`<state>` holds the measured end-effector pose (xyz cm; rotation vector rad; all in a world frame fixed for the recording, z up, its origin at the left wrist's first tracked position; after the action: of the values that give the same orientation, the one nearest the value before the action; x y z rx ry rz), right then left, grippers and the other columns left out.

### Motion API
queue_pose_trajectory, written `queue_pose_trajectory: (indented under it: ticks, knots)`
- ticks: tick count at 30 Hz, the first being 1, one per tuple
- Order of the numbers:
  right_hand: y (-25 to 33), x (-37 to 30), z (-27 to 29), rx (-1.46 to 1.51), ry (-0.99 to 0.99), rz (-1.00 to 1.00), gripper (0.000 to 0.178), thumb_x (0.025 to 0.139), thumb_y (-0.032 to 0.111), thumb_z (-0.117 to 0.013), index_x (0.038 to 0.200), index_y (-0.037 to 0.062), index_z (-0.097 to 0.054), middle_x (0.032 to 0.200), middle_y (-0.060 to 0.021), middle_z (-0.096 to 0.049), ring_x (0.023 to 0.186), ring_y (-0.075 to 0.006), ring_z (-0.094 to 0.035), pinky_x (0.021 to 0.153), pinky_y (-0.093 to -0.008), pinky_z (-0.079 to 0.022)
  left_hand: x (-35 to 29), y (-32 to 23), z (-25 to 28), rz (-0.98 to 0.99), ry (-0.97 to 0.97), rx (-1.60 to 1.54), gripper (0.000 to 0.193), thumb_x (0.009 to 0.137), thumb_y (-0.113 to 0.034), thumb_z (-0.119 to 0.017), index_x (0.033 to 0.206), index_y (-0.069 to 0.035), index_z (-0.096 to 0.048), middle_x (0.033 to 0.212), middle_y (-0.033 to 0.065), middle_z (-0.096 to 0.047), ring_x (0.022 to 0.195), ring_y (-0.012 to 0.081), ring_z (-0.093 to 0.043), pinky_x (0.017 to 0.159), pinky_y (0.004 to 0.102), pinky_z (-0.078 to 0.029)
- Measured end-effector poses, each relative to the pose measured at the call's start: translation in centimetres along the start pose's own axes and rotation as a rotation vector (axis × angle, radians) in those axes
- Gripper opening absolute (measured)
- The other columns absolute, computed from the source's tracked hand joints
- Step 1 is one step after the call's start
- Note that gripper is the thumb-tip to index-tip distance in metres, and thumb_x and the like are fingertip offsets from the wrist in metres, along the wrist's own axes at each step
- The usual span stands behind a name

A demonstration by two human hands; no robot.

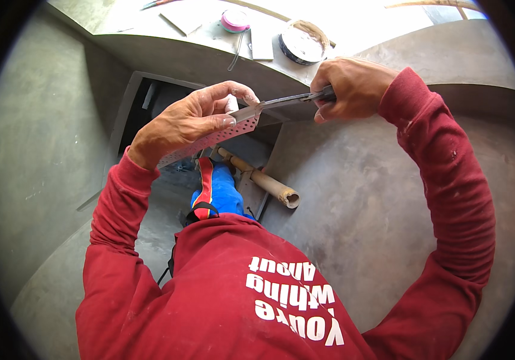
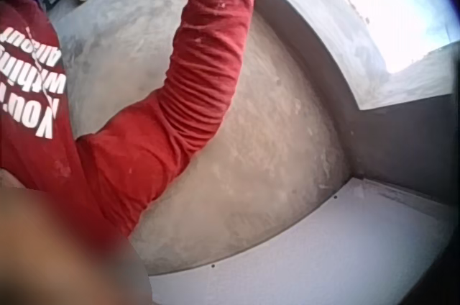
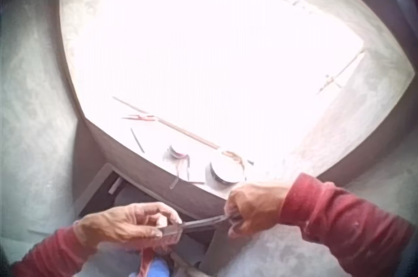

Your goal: The person measures a curved wall corner with a perforated metal angle, cuts it to length with shears, and applies adhesive along the angle using a trowel. The person then presses the angle into the corner to secure it.

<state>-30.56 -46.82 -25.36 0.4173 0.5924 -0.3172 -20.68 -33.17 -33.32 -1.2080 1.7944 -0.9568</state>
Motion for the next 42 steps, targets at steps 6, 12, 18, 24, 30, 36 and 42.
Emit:
queue_pose_trajectory:
  ticks: [6, 12, 18, 24, 30, 36, 42]
  knots:
    - [-0.6, -0.1, 0.1, -0.046, -0.04, -0.003, 0.027, 0.076, 0.02, -0.081, 0.073, -0.0017, -0.066, 0.066, -0.0148, -0.062, 0.062, -0.0279, -0.06, 0.063, -0.0407, -0.05, 0.1, -0.3, 0.1, -0.031, -0.007, 0.068, 0.035, 0.099, -0.02, -0.068, 0.131, -0.011, -0.058, 0.094, -0.0023, -0.061, 0.089, 0.0033, -0.055, 0.086, 0.0219, -0.047]
    - [-0.5, -0.1, 0.1, 0.001, -0.05, 0.004, 0.027, 0.075, 0.021, -0.083, 0.076, -0.0018, -0.069, 0.071, -0.0148, -0.066, 0.065, -0.0278, -0.064, 0.065, -0.0393, -0.052, 0.3, -0.3, 0.3, -0.039, -0.021, 0.066, 0.037, 0.098, -0.02, -0.07, 0.132, -0.011, -0.059, 0.092, -0.0031, -0.06, 0.088, 0.0032, -0.055, 0.085, 0.0219, -0.047]
    - [-0.6, 0.0, 0.2, -0.023, -0.047, -0.01, 0.026, 0.075, 0.021, -0.082, 0.076, -0.0014, -0.069, 0.07, -0.0144, -0.066, 0.065, -0.0272, -0.064, 0.064, -0.039, -0.051, 0.5, -0.3, 0.2, -0.01, 0.029, 0.059, 0.033, 0.1, -0.014, -0.066, 0.131, -0.009, -0.057, 0.109, 0.0009, -0.065, 0.103, 0.0064, -0.059, 0.095, 0.0247, -0.048]
    - [-0.4, 0.0, 0.3, -0.006, -0.006, -0.001, 0.026, 0.075, 0.02, -0.082, 0.074, -0.0016, -0.067, 0.067, -0.0133, -0.063, 0.061, -0.0257, -0.06, 0.062, -0.0396, -0.05, 0.5, -0.6, 0.2, -0.007, 0.004, 0.095, 0.033, 0.1, -0.013, -0.065, 0.131, -0.009, -0.057, 0.109, 0.0009, -0.065, 0.103, 0.0059, -0.059, 0.095, 0.0247, -0.047]
    - [-0.2, 0.0, 0.4, 0.022, -0.055, 0.032, 0.025, 0.075, 0.02, -0.081, 0.073, -0.0013, -0.067, 0.066, -0.0135, -0.062, 0.061, -0.0255, -0.06, 0.062, -0.0391, -0.05, 0.5, -1.1, 0.2, -0.077, -0.022, 0.13, 0.033, 0.099, -0.016, -0.066, 0.131, -0.01, -0.059, 0.09, -0.0041, -0.058, 0.084, 0.0023, -0.052, 0.08, 0.021, -0.046]
    - [-0.5, 0.0, 0.4, -0.01, -0.025, 0.022, 0.027, 0.076, 0.021, -0.081, 0.072, -0.002, -0.066, 0.065, -0.0133, -0.062, 0.061, -0.0257, -0.059, 0.063, -0.0387, -0.05, 0.8, -1.0, 0.3, -0.056, -0.016, 0.14, 0.035, 0.099, -0.017, -0.067, 0.132, -0.009, -0.059, 0.089, -0.0049, -0.057, 0.082, 0.0021, -0.051, 0.079, 0.0205, -0.045]
    - [-0.6, 0.2, 0.2, -0.016, 0.02, 0.016, 0.028, 0.076, 0.021, -0.08, 0.071, -0.0017, -0.065, 0.065, -0.0125, -0.06, 0.061, -0.0249, -0.058, 0.062, -0.039, -0.049, 0.8, -1.2, 0.4, -0.074, -0.031, 0.077, 0.033, 0.1, -0.018, -0.066, 0.131, -0.01, -0.06, 0.09, -0.0049, -0.058, 0.085, 0.0017, -0.053, 0.081, 0.0203, -0.047]
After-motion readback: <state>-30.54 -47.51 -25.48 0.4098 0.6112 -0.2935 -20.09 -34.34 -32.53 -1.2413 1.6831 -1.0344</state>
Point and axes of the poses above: each hand's wrist, its own x-axis towards the middle knuckle, its own z-axis out of the back of the hand, y = z × x, the point moved 9 cm from there along x, towards the middle knuckle
